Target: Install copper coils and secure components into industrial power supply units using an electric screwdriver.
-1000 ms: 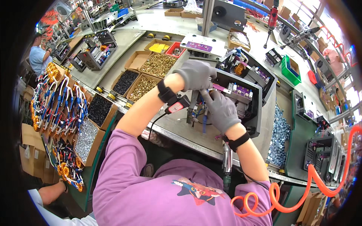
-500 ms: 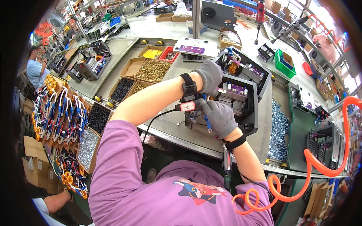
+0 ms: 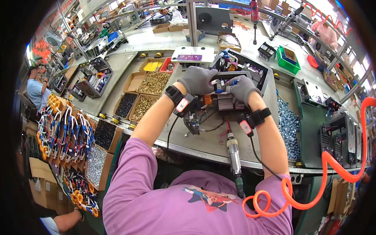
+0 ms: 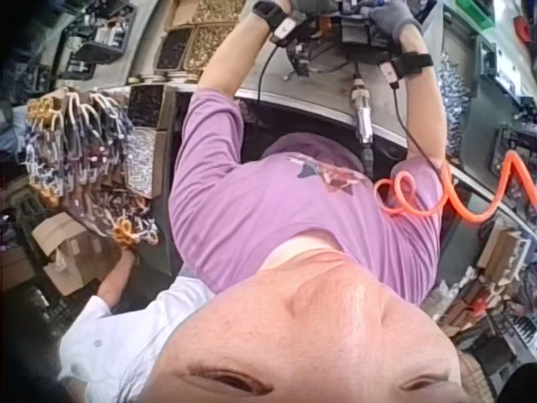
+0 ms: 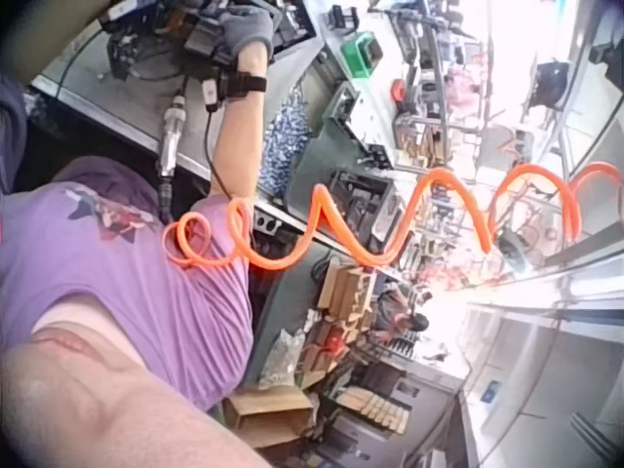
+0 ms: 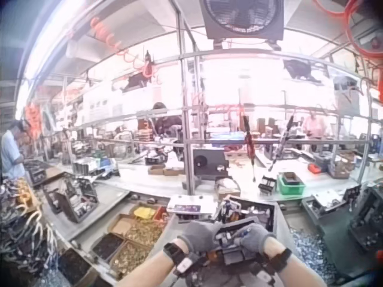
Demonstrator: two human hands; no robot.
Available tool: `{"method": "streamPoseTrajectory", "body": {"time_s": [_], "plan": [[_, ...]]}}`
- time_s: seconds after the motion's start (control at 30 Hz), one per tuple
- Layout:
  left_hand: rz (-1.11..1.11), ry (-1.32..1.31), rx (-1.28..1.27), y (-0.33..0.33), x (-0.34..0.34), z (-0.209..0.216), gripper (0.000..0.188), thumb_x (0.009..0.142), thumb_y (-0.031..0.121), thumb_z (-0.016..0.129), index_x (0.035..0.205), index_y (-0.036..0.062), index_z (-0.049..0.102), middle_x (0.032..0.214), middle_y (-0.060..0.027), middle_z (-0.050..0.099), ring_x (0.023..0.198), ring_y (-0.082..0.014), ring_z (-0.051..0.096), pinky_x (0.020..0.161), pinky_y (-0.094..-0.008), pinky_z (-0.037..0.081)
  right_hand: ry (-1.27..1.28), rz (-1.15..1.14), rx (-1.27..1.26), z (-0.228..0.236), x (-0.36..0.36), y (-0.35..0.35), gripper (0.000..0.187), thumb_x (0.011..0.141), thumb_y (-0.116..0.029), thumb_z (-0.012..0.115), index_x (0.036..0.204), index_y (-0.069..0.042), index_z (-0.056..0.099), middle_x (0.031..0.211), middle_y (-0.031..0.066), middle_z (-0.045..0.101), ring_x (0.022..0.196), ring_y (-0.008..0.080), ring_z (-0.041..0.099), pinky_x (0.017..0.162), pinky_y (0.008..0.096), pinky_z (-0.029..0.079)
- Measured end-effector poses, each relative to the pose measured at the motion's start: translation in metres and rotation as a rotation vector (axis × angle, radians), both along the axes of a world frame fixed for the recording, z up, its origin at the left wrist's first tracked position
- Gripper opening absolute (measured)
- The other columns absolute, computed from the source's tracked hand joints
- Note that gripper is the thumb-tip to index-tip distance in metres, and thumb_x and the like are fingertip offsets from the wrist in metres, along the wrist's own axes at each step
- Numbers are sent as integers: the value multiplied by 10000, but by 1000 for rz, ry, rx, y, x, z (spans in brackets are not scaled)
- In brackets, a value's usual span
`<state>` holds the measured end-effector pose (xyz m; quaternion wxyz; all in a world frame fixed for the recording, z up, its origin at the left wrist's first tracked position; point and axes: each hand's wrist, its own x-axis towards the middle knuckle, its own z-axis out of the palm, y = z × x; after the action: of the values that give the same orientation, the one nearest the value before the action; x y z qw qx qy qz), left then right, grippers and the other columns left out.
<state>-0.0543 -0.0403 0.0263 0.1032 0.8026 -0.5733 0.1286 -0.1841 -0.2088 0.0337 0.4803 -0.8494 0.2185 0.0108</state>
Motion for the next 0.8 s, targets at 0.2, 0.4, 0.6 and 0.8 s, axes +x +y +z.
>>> {"method": "streamPoseTrajectory", "body": {"time_s": [0.2, 0.4, 0.6, 0.8], "plan": [[-44, -117, 55, 9, -1, 2, 191, 727, 290, 674, 791, 110, 673, 744, -100, 671, 710, -282, 680, 629, -403, 528, 23, 12, -79, 14, 27, -7, 96, 864, -102, 680, 882, -15, 717, 646, 86, 675, 483, 139, 613, 446, 273, 494], [-191, -224, 63, 12, -5, -5, 117, 742, 205, 598, 734, 121, 677, 688, -102, 671, 653, -279, 674, 578, -398, 518, 32, -59, 32, 16, 44, -13, 98, 852, -111, 688, 854, -20, 724, 630, 77, 655, 440, 164, 598, 403, 285, 487], [-253, -281, 182, 8, -13, 2, 97, 689, 196, 629, 695, 109, 671, 641, -104, 646, 603, -294, 652, 558, -396, 505, -22, -5, -540, 29, 78, -1, 263, 825, -186, 616, 912, 52, 688, 864, 199, 706, 795, 337, 701, 689, 436, 557], [-199, -156, 380, 2, -30, 4, 174, 756, 172, 622, 857, 56, 704, 822, -131, 706, 746, -293, 696, 658, -408, 541, -205, 346, -846, 44, 90, 52, 305, 840, -233, 581, 1078, -78, 693, 1020, 195, 690, 967, 351, 661, 894, 406, 514]]}}
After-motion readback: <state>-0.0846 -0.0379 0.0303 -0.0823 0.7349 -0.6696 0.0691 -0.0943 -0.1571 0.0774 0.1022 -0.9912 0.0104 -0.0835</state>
